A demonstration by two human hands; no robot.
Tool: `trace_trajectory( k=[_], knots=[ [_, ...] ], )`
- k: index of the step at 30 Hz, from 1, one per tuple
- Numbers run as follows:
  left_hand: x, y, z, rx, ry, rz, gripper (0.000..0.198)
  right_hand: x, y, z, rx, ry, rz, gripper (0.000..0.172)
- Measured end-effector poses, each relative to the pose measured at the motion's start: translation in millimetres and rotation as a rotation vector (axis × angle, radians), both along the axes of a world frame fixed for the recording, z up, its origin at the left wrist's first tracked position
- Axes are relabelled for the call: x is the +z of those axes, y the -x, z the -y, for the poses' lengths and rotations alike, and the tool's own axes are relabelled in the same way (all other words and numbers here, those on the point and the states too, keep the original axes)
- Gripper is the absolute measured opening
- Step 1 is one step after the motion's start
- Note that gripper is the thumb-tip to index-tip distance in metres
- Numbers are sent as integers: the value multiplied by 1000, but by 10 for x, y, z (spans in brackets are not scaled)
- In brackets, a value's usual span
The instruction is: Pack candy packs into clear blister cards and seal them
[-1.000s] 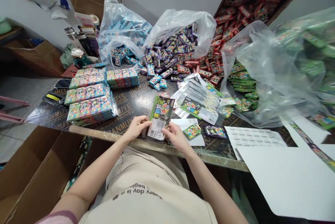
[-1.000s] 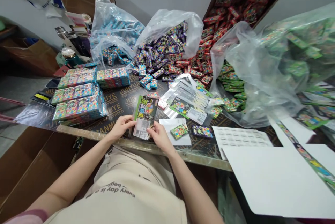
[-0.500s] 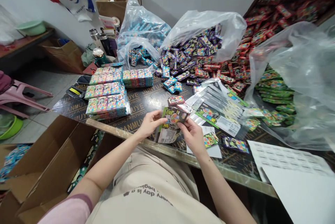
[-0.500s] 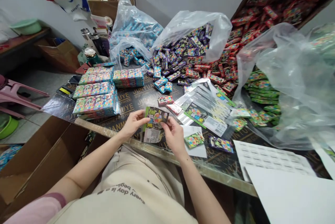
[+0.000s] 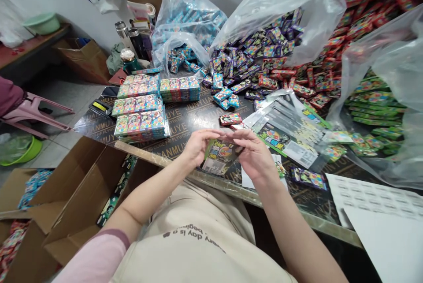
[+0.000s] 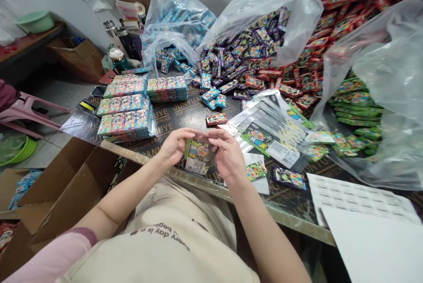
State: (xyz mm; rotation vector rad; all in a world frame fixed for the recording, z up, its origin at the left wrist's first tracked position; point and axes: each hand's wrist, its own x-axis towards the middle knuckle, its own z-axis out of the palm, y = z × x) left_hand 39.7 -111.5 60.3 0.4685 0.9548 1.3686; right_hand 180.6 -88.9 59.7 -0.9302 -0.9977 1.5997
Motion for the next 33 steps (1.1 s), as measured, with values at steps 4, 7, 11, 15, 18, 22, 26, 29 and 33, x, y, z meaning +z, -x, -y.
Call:
trace_trajectory(
  k=[4, 7, 11, 15, 18, 22, 26, 29, 33],
  knots=[
    [78, 109, 23, 86, -229, -388, 9, -119, -92, 36, -217, -450, 373, 13],
    [124, 138, 132, 93, -478, -759, 5, -184, -163, 83, -225, -699, 558, 13],
    [179, 205, 174, -3, -499, -838, 10, -87, -220, 122, -187, -659, 570, 13],
    [224, 267, 81, -141, -344, -750, 21, 103, -215, 129, -84, -505, 561, 13],
    [244, 284, 60, -175, -371, -816, 17, 146, -212, 128, -67, -483, 582, 12],
    [216, 331, 139, -144, -622, -1037, 9, -1, -263, 148, -122, -628, 598, 9],
    [140, 376, 173, -159, -778, -1145, 9, -201, -326, 214, -117, -815, 692, 13],
    [127, 348, 132, -177, -838, -1188, 9, -201, -344, 240, -79, -843, 725, 16],
    [186, 381, 43, -72, -842, -1179, 8, -26, -456, 118, -91, -740, 682, 31]
  ],
)
